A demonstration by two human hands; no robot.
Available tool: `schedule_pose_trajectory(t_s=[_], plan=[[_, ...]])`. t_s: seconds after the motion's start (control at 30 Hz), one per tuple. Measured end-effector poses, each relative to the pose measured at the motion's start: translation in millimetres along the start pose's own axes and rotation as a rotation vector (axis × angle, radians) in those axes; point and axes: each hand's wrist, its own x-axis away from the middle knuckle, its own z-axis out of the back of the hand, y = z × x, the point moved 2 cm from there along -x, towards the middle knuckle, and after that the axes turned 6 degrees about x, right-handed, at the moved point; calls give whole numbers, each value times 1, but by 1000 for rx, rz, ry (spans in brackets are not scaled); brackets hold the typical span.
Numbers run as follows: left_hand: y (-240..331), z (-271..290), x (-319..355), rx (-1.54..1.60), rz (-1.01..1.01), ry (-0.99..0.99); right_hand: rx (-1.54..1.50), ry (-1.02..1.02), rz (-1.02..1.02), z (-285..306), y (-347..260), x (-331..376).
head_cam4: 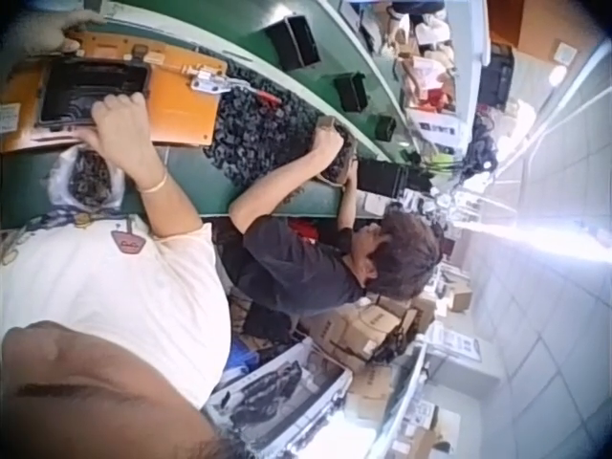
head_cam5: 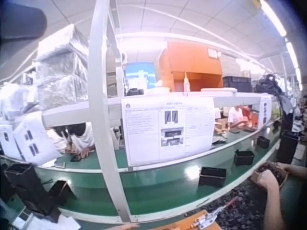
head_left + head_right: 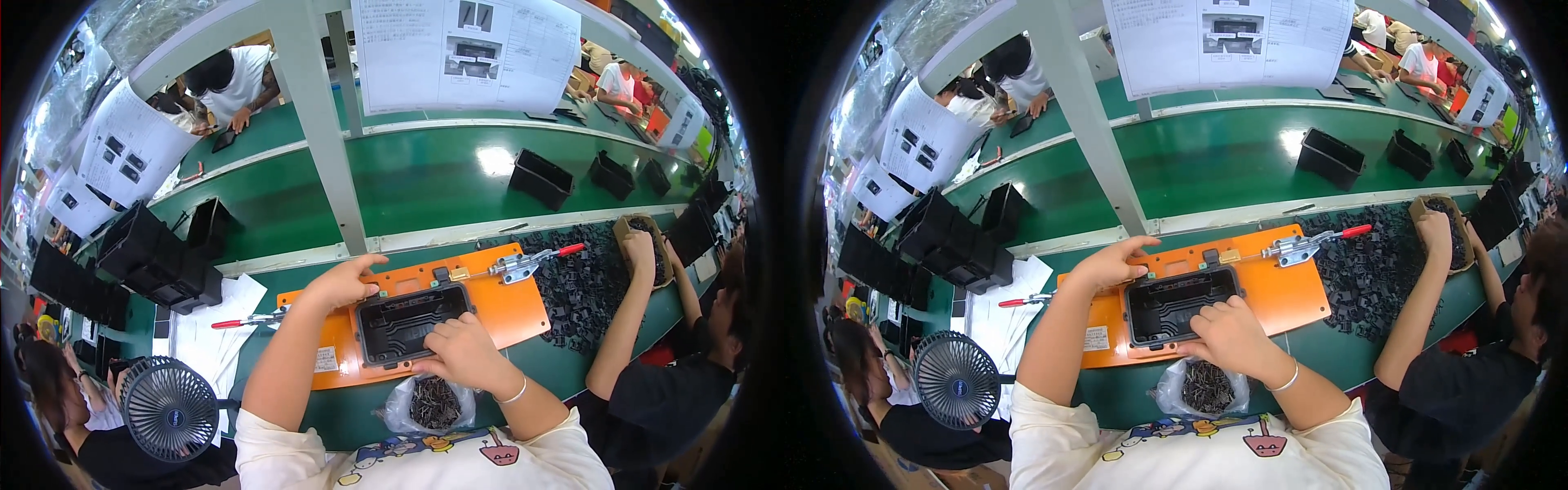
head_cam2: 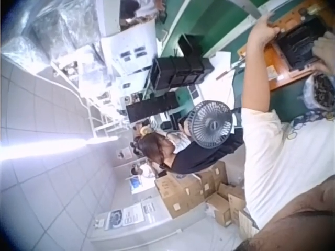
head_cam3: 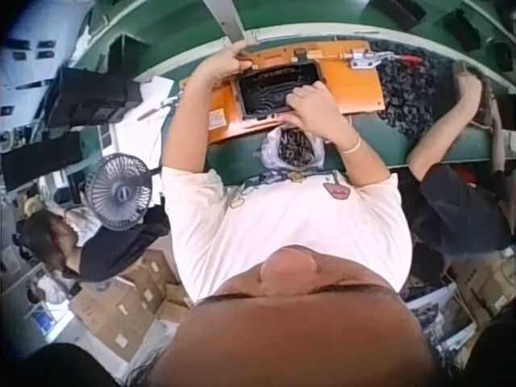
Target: Assembling small plastic components into a black housing using a specialized workbench jig.
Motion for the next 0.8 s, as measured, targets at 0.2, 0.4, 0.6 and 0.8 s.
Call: schedule_pose_trajectory(t_s=[0.2, 0.4, 0.6, 0.8], plan=[[27, -60, 93, -302, -896, 412, -257, 372, -28, 22, 7, 31], [-44, -165, 122, -634, -606, -34, -160, -339, 76, -16, -22, 72], [-48, -167, 106, -667, -574, -4, -127, -311, 24, -36, -18, 76], [-61, -159, 111, -417, -648, 52, -303, -236, 56, -17, -13, 72]])
